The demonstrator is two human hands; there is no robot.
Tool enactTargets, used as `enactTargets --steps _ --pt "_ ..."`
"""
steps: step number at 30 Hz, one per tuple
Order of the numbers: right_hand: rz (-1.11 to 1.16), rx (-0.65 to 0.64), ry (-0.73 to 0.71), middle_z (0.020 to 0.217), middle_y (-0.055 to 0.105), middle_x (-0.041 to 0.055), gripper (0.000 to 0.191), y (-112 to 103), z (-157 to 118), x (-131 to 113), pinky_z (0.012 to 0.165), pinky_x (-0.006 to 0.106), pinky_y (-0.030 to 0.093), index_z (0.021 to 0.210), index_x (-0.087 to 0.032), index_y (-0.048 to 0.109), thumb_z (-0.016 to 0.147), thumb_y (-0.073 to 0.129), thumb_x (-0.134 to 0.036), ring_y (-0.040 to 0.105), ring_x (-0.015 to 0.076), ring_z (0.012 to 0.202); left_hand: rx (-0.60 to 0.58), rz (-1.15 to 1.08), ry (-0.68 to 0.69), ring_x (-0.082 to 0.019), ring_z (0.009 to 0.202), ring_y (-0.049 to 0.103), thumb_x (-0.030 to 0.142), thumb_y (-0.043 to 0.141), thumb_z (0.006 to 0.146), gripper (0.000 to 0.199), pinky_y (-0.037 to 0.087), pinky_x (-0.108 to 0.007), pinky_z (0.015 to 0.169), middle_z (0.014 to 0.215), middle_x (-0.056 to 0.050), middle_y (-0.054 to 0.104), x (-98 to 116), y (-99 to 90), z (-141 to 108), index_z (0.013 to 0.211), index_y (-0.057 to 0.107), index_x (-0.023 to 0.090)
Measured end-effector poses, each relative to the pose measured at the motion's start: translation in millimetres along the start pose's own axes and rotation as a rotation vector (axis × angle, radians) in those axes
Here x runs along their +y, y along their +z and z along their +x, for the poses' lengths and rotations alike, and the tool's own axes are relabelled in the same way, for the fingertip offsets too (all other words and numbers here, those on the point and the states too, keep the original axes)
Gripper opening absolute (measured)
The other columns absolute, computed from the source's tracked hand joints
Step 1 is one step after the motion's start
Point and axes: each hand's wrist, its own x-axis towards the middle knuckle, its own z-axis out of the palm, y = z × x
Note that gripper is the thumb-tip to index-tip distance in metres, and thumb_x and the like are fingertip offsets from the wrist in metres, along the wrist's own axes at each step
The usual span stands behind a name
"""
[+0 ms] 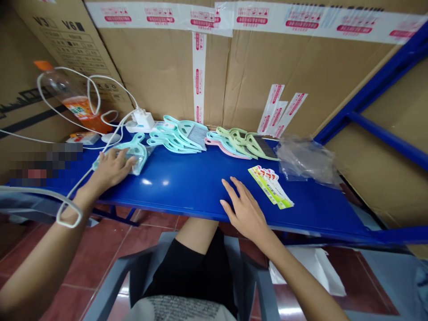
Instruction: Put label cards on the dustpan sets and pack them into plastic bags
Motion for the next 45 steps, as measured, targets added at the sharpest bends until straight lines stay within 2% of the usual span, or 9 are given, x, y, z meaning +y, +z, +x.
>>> enactTargets --steps 6,11,22,26,30,33,37,41,45 --pt "0.021 -0.012 -0.015 0.177 0.048 0.0158 0.06 0.8 -1.6 3.3 0.13 0.06 0.05 0.174 -0.026 0.043 0.119 0.045 -0.047 0.05 0.037 0.162 -0.159 0.15 -0.214 -0.053 0.173 0.019 0.046 0.027 0.114 0.077 0.022 -0.072 0.136 0.183 -0.033 0.027 18.0 6.9 24.5 0.171 0.041 -0.003" --pt "0.025 0.049 -0.036 0.172 0.052 0.018 0.058 5.4 0.5 7.2 0.129 0.061 0.051 0.172 -0.024 0.046 0.118 0.049 -0.044 0.053 0.0375 0.16 -0.275 0.133 -0.237 -0.056 0.173 0.014 0.047 0.026 0.114 0.08 0.019 -0.076 0.135 0.185 -0.03 0.021 39.9 1.6 37.1 0.176 0.034 -0.003" --pt "0.124 -0.026 0.043 0.173 0.051 0.0136 0.055 -2.2 -0.7 0.7 0.128 0.059 0.052 0.17 -0.031 0.049 0.116 0.049 -0.044 0.051 0.0346 0.162 -0.18 0.024 -0.21 -0.064 0.169 0.014 0.052 0.026 0.111 0.086 0.015 -0.085 0.131 0.182 -0.035 0.025 66.9 11.4 42.5 0.172 0.037 -0.007" --pt "0.165 0.097 0.05 0.165 0.058 0.0145 0.048 -13.1 8.9 5.4 0.124 0.06 0.056 0.16 -0.03 0.06 0.113 0.052 -0.039 0.062 0.0349 0.151 -0.18 -0.023 -0.225 -0.063 0.17 0.011 0.057 0.028 0.11 0.089 0.015 -0.083 0.132 0.182 -0.035 0.026 64.4 4.5 40.4 0.172 0.039 -0.005" --pt "0.068 0.262 0.019 0.148 0.07 0.0161 0.037 -45.5 60.4 38.1 0.123 0.06 0.055 0.139 -0.025 0.075 0.108 0.056 -0.033 0.068 0.0365 0.14 0.035 -0.088 -0.179 -0.054 0.175 0.005 0.063 0.031 0.109 0.089 0.011 -0.076 0.138 0.185 -0.031 0.024 72.5 -6.2 55.1 0.173 0.039 0.001" --pt "-0.027 0.235 0.028 0.146 0.073 0.0174 0.044 -64.1 118.1 80.9 0.127 0.064 0.049 0.141 -0.02 0.076 0.1 0.063 -0.032 0.064 0.0411 0.143 0.139 -0.144 -0.005 -0.045 0.175 0.015 0.063 0.042 0.106 0.084 0.016 -0.068 0.141 0.183 -0.021 0.034 93.2 -11.0 92.9 0.175 0.04 0.015" --pt "-0.015 -0.01 0.017 0.171 0.056 0.0196 0.086 -56.3 170.3 121.0 0.133 0.07 0.037 0.17 -0.017 0.052 0.091 0.077 -0.042 0.045 0.0461 0.164 0.157 -0.158 0.134 -0.048 0.172 0.023 0.068 0.061 0.097 0.089 0.02 -0.067 0.139 0.179 -0.021 0.04 113.4 -5.5 156.9 0.17 0.048 0.018" --pt "0.008 -0.06 0.066 0.178 0.045 0.0203 0.076 -34.2 171.6 127.2 0.134 0.067 0.037 0.173 -0.016 0.049 0.103 0.063 -0.042 0.04 0.0438 0.168 0.093 -0.178 -0.039 -0.049 0.165 0.038 0.074 0.053 0.1 0.091 0.032 -0.066 0.133 0.174 -0.026 0.047 108.8 10.2 186.6 0.17 0.047 0.017" --pt "0.003 -0.048 0.055 0.176 0.048 0.0203 0.069 -27.4 159.2 125.5 0.128 0.067 0.046 0.173 -0.018 0.05 0.108 0.055 -0.042 0.048 0.0435 0.163 -0.058 -0.16 -0.227 -0.05 0.152 0.055 0.071 0.033 0.107 0.087 0.044 -0.065 0.124 0.163 -0.031 0.057 101.6 18.0 176.2 0.17 0.047 0.012"
